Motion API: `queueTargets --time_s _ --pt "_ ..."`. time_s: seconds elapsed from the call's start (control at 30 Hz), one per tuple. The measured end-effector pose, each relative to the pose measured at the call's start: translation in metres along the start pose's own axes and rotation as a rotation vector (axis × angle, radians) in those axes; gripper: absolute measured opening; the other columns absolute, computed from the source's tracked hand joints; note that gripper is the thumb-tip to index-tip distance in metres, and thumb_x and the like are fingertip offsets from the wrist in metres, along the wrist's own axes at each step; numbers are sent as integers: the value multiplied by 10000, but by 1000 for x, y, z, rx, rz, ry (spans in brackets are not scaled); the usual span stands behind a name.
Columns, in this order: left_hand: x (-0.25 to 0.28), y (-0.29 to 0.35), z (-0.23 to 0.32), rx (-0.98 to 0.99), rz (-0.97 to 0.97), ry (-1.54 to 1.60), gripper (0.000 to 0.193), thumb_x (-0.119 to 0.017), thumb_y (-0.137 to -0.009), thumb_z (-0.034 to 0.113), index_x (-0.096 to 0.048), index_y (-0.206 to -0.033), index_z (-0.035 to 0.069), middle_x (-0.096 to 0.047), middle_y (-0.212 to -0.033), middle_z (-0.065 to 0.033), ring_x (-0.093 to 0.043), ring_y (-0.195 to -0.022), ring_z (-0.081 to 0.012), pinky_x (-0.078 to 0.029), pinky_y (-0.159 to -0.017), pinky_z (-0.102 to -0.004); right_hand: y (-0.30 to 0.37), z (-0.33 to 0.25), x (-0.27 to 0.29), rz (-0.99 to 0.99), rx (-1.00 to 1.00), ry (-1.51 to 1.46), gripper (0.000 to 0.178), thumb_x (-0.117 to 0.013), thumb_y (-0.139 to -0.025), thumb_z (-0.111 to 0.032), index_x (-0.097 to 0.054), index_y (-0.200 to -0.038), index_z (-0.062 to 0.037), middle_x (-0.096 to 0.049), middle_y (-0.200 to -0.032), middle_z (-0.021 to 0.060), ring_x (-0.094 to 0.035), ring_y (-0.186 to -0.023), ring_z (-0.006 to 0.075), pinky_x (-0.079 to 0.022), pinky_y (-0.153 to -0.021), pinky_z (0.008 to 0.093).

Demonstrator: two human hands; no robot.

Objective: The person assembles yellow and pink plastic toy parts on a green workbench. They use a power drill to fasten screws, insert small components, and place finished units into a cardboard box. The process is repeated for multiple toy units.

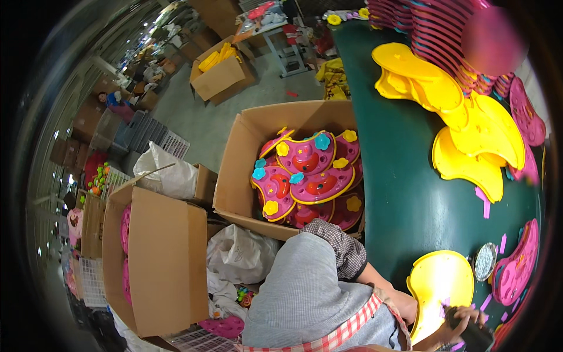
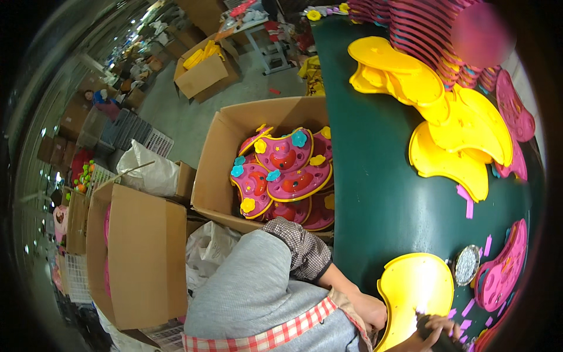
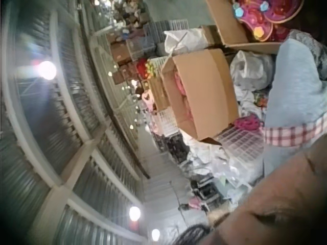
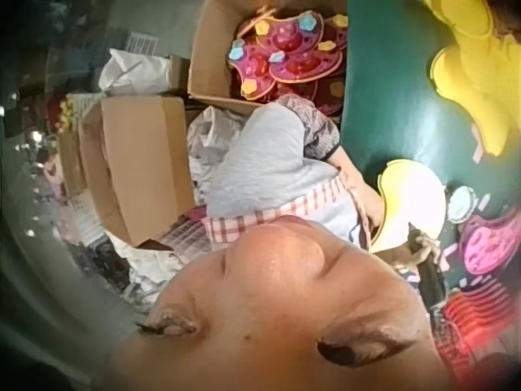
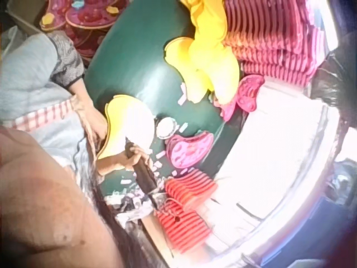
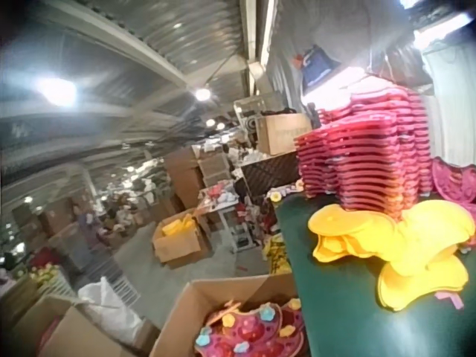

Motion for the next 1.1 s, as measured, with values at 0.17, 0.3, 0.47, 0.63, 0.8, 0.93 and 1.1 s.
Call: queueTargets --time_s 0.17,0.3,0.47,0.63,0.8,0.93,1.1 --pt "51 -30 -10 232 -7 -206 171 -728 -750 150 -690 -758 -16 -671 -726 -228 -659 -657 -406 -525 -619 -486 45 -15 -19 117 -1 145 201 -583 -977 -135 -588 -1172 -84 -552 -953 87 -548 -850 202 -476 -795 359" --pt "90 -38 -3 191 60 -171 110 -649 -801 72 -682 -802 -32 -655 -826 -267 -656 -770 -437 -538 -696 -475 54 -10 -26 442 -32 185 289 -540 -875 -8 -474 -1115 -155 -408 -815 -7 -390 -674 97 -354 -633 233" --pt "94 -47 0 214 0 -193 111 -692 -859 19 -655 -964 14 -645 -897 -171 -658 -814 -369 -545 -730 -429 6 -38 -115 362 298 601 476 -610 -812 53 -414 -1224 -81 -543 -675 77 -552 -545 194 -505 -533 360" --pt "96 -72 12 179 -92 -186 135 -730 -863 2 -656 -976 4 -655 -883 -147 -678 -803 -341 -549 -699 -396 7 -56 -118 340 378 477 468 -641 -899 -29 -379 -1284 -87 -562 -722 92 -565 -567 196 -535 -622 371" --pt "89 -83 14 133 -113 -174 146 -761 -836 -26 -672 -951 -5 -654 -842 -132 -672 -766 -295 -537 -678 -358 8 -58 -117 373 363 494 456 -621 -895 -14 -385 -1279 -87 -572 -722 99 -570 -569 186 -542 -625 372" --pt "90 -87 14 100 -76 -244 157 -765 -830 -28 -662 -946 -8 -654 -847 -135 -670 -752 -299 -536 -665 -358 6 -59 -111 399 361 567 467 -627 -889 -11 -387 -1284 -86 -571 -712 99 -564 -563 180 -539 -612 370" --pt "100 -95 9 77 -66 -322 172 -772 -819 -19 -663 -951 0 -657 -853 -132 -669 -734 -308 -536 -647 -370 -11 -58 -113 399 355 604 499 -641 -872 13 -385 -1291 -74 -566 -705 90 -556 -564 168 -535 -614 359"
Point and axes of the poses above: each hand's wrist, its own y-axis away from the middle knuckle, its own x-axis out of the back of the hand, z = x × y, the point moved 10 cm from there along -y, towards the middle knuckle
